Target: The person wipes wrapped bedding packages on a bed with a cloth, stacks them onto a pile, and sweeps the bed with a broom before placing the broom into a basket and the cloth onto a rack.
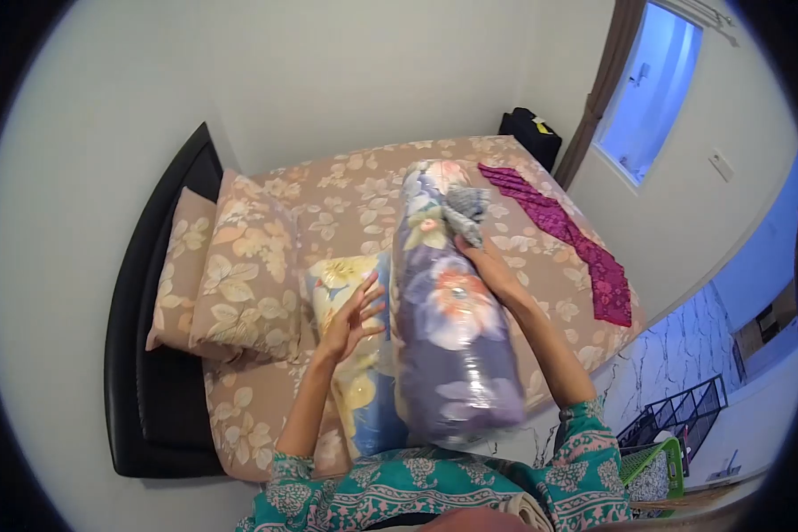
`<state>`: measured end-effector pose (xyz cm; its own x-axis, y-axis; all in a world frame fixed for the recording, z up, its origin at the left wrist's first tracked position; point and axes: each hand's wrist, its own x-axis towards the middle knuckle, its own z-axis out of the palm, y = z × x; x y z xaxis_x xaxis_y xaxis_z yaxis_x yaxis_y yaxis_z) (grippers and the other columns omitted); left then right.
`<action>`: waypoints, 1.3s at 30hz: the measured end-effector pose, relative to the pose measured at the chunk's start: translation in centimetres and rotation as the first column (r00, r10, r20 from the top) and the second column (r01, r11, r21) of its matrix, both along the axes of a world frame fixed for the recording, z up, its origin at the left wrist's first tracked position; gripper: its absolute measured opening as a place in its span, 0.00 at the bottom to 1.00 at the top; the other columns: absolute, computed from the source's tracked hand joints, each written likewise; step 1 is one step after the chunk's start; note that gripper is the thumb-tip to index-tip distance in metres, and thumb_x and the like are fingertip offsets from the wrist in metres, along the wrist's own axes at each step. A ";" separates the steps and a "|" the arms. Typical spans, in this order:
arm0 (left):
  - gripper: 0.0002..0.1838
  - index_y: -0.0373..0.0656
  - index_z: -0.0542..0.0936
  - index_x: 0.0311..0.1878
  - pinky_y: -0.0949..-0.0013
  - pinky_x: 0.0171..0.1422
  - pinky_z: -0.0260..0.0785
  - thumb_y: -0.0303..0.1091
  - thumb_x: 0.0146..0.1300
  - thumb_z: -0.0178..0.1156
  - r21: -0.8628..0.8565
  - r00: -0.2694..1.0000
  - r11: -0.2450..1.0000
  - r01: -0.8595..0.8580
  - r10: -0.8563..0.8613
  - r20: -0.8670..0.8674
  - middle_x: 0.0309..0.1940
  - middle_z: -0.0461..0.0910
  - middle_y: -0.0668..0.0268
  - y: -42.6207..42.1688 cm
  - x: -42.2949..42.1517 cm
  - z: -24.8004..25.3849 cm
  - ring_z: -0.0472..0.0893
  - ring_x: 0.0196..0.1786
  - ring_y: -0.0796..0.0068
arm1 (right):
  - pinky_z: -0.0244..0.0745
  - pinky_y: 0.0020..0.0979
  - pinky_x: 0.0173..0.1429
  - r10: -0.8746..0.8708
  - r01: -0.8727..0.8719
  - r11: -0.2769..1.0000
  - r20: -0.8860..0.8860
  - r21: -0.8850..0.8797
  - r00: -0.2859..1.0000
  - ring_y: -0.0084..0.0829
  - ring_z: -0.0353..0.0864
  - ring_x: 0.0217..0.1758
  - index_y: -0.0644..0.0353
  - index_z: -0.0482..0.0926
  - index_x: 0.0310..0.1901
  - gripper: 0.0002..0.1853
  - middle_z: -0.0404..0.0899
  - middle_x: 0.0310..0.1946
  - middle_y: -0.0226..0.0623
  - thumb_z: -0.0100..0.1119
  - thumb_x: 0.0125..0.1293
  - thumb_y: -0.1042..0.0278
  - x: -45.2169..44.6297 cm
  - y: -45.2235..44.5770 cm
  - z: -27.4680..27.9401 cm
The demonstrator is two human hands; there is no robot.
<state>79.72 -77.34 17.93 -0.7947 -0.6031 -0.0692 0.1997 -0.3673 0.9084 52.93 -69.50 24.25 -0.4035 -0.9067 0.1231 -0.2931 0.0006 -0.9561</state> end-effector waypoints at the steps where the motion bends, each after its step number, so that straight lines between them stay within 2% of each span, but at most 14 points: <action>1: 0.37 0.53 0.51 0.73 0.51 0.66 0.57 0.61 0.66 0.42 -0.013 0.999 0.999 0.047 -0.047 0.005 0.68 0.56 0.55 -0.4 0.7 1.4 0.63 0.65 0.59 | 0.42 0.33 0.73 -0.007 0.009 1.000 -0.157 0.015 0.988 0.44 0.49 0.73 0.72 0.60 0.63 0.36 0.53 0.68 0.56 0.50 0.65 0.47 3.3 0.3 2.5; 4: 0.39 0.48 0.48 0.73 0.58 0.69 0.53 0.61 0.67 0.43 -0.058 0.998 0.997 0.050 -0.047 0.050 0.68 0.56 0.55 -1.6 2.9 1.1 0.62 0.66 0.64 | 0.42 0.43 0.74 0.179 -0.230 0.971 -0.440 -0.066 0.880 0.49 0.46 0.74 0.60 0.64 0.64 0.33 0.49 0.70 0.50 0.55 0.58 0.56 6.6 -3.1 -1.4; 10: 0.36 0.38 0.54 0.70 0.74 0.63 0.62 0.50 0.67 0.51 0.042 0.997 0.996 -0.077 0.077 -0.008 0.63 0.65 0.62 -3.3 10.7 -1.9 0.69 0.60 0.72 | 0.34 0.67 0.69 0.226 -0.261 0.961 -0.806 0.092 0.547 0.43 0.42 0.76 0.40 0.59 0.68 0.37 0.46 0.73 0.31 0.52 0.53 0.65 12.4 -4.0 -5.5; 12: 0.35 0.39 0.56 0.69 0.72 0.64 0.60 0.47 0.65 0.53 0.043 0.954 0.999 -0.023 0.009 0.299 0.63 0.65 0.63 -2.9 13.6 -3.4 0.67 0.63 0.72 | 0.33 0.68 0.68 0.148 -0.154 0.986 -0.808 0.071 0.571 0.42 0.42 0.76 0.33 0.57 0.68 0.37 0.47 0.73 0.31 0.50 0.54 0.66 8.5 -7.1 -8.7; 16: 0.39 0.41 0.56 0.70 0.65 0.71 0.48 0.57 0.62 0.49 -0.183 0.912 0.971 -0.154 0.211 0.352 0.66 0.60 0.65 0.1 14.9 -5.7 0.58 0.68 0.71 | 0.36 0.65 0.70 0.044 0.080 0.991 -0.807 0.112 0.589 0.46 0.48 0.74 0.56 0.62 0.65 0.29 0.53 0.70 0.37 0.47 0.58 0.67 5.6 -11.3 -11.6; 19: 0.40 0.42 0.50 0.72 0.63 0.75 0.38 0.55 0.63 0.46 -0.140 0.898 0.957 -0.252 0.285 0.334 0.72 0.51 0.63 0.2 16.2 -12.6 0.49 0.73 0.65 | 0.45 0.59 0.70 0.301 -0.195 0.953 -0.794 0.231 0.529 0.48 0.54 0.70 0.56 0.65 0.63 0.30 0.59 0.66 0.45 0.49 0.55 0.66 12.5 -6.3 -9.9; 20: 0.40 0.42 0.49 0.73 0.64 0.76 0.35 0.54 0.63 0.46 -0.088 0.889 0.942 -0.323 0.334 0.313 0.73 0.48 0.62 0.1 16.8 -14.3 0.46 0.75 0.63 | 0.49 0.56 0.70 0.303 -0.286 0.933 -0.904 0.218 0.300 0.47 0.58 0.68 0.52 0.66 0.63 0.33 0.62 0.63 0.47 0.54 0.51 0.63 14.7 -3.5 -11.7; 22: 0.42 0.41 0.47 0.73 0.65 0.76 0.35 0.57 0.63 0.45 -0.141 0.870 0.939 -0.313 0.343 0.354 0.73 0.46 0.59 0.7 17.9 -15.7 0.45 0.75 0.64 | 0.52 0.54 0.68 0.437 -0.609 0.766 -0.861 0.206 0.259 0.45 0.63 0.64 0.50 0.69 0.60 0.34 0.65 0.60 0.45 0.58 0.45 0.61 17.6 3.2 -8.8; 24: 0.43 0.41 0.46 0.73 0.66 0.76 0.35 0.59 0.64 0.44 -0.178 0.845 0.936 -0.302 0.350 0.405 0.73 0.45 0.57 1.3 17.8 -15.5 0.45 0.75 0.64 | 0.55 0.55 0.66 0.452 -0.608 0.743 -0.880 0.280 0.148 0.45 0.66 0.61 0.47 0.73 0.55 0.31 0.68 0.56 0.41 0.60 0.43 0.60 13.8 2.2 -10.0; 27: 0.43 0.37 0.46 0.72 0.61 0.75 0.38 0.58 0.64 0.45 -0.426 0.772 0.861 -0.278 0.464 0.434 0.71 0.47 0.49 0.7 16.3 -10.9 0.46 0.74 0.57 | 0.49 0.54 0.69 0.125 -0.324 0.946 -0.898 -0.021 0.422 0.45 0.65 0.64 0.55 0.72 0.55 0.26 0.68 0.57 0.46 0.56 0.50 0.64 7.6 -5.1 -9.3; 29: 0.43 0.34 0.46 0.71 0.59 0.74 0.40 0.57 0.65 0.46 -0.576 0.719 0.779 -0.249 0.547 0.429 0.70 0.48 0.43 0.4 15.0 -8.6 0.47 0.74 0.52 | 0.41 0.55 0.72 -0.086 -0.086 0.988 -0.926 -0.126 0.366 0.50 0.54 0.71 0.64 0.61 0.63 0.33 0.61 0.64 0.51 0.53 0.54 0.65 4.0 -10.2 -9.6; 32: 0.49 0.31 0.47 0.70 0.54 0.73 0.43 0.62 0.60 0.50 -0.707 0.540 0.704 -0.068 0.622 0.567 0.68 0.48 0.36 0.4 12.0 -7.3 0.48 0.72 0.44 | 0.41 0.55 0.72 0.158 -0.054 0.987 -0.842 0.153 0.515 0.52 0.49 0.72 0.65 0.59 0.65 0.34 0.56 0.67 0.49 0.52 0.54 0.66 4.4 -14.0 -11.8; 34: 0.54 0.31 0.46 0.70 0.53 0.72 0.44 0.66 0.56 0.54 -0.707 0.551 0.699 -0.111 0.635 0.542 0.67 0.47 0.33 0.3 11.7 -7.4 0.48 0.71 0.40 | 0.39 0.58 0.72 0.214 -0.245 0.964 -0.838 0.099 0.502 0.53 0.46 0.73 0.60 0.59 0.66 0.35 0.52 0.70 0.44 0.51 0.54 0.67 9.7 -11.4 -11.0; 39: 0.60 0.25 0.43 0.69 0.56 0.73 0.44 0.65 0.52 0.59 -0.752 0.498 0.652 -0.097 0.686 0.531 0.68 0.48 0.37 1.5 12.3 -9.8 0.50 0.72 0.44 | 0.35 0.65 0.70 0.391 -0.682 0.680 -0.920 0.269 0.027 0.45 0.47 0.74 0.28 0.55 0.68 0.36 0.53 0.71 0.33 0.50 0.56 0.63 16.5 -8.4 -9.8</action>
